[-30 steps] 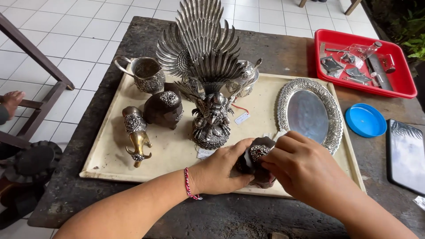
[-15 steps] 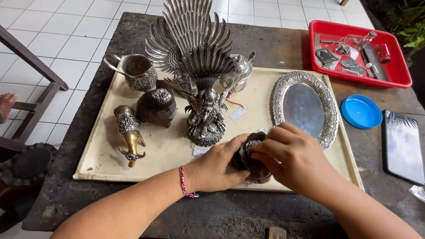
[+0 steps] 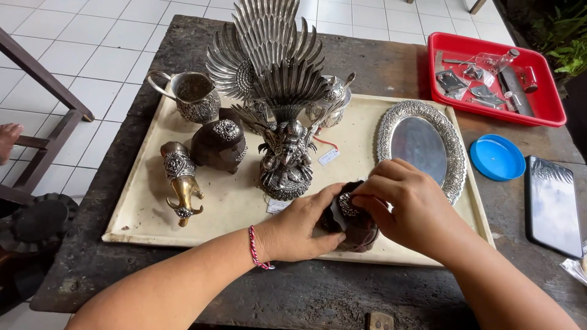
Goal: Polishing a small silver ornament with a cloth to clean its surface
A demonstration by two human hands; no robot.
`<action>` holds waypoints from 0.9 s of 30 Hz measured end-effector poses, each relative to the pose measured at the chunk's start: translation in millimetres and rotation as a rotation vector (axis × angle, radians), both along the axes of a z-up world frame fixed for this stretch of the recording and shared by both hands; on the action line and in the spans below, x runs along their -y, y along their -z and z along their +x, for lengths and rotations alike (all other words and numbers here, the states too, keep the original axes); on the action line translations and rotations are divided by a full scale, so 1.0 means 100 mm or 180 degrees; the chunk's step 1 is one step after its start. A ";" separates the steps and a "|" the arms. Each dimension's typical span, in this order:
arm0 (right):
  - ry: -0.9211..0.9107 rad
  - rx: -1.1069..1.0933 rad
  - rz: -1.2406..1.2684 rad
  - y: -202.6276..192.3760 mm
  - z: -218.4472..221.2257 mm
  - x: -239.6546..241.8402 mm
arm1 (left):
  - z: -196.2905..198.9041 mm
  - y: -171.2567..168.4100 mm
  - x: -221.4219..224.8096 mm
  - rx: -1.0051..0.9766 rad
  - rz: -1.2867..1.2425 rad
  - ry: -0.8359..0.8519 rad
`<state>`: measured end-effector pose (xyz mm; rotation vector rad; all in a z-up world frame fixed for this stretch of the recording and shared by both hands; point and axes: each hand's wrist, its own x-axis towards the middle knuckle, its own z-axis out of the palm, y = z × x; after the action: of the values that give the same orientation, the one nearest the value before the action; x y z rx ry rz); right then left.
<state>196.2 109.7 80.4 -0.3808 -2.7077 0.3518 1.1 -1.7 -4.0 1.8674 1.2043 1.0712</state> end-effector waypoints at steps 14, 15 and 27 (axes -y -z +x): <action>0.0524 -0.0448 0.0242 0.30 -0.11 -0.07 | 0.01 -0.08 0.00 0.0152 0.0125 -0.0018; 0.0476 -0.0406 0.0144 0.25 -0.11 -0.07 | 0.01 -0.10 0.00 0.0150 0.0142 -0.0015; 0.0437 -0.0263 0.0084 0.15 -0.08 -0.06 | 0.01 -0.08 -0.01 0.0144 0.0160 -0.0058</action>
<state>188.0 115.8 65.2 -0.5295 -2.5862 0.2861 2.0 -0.6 3.7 1.8632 1.1808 1.1575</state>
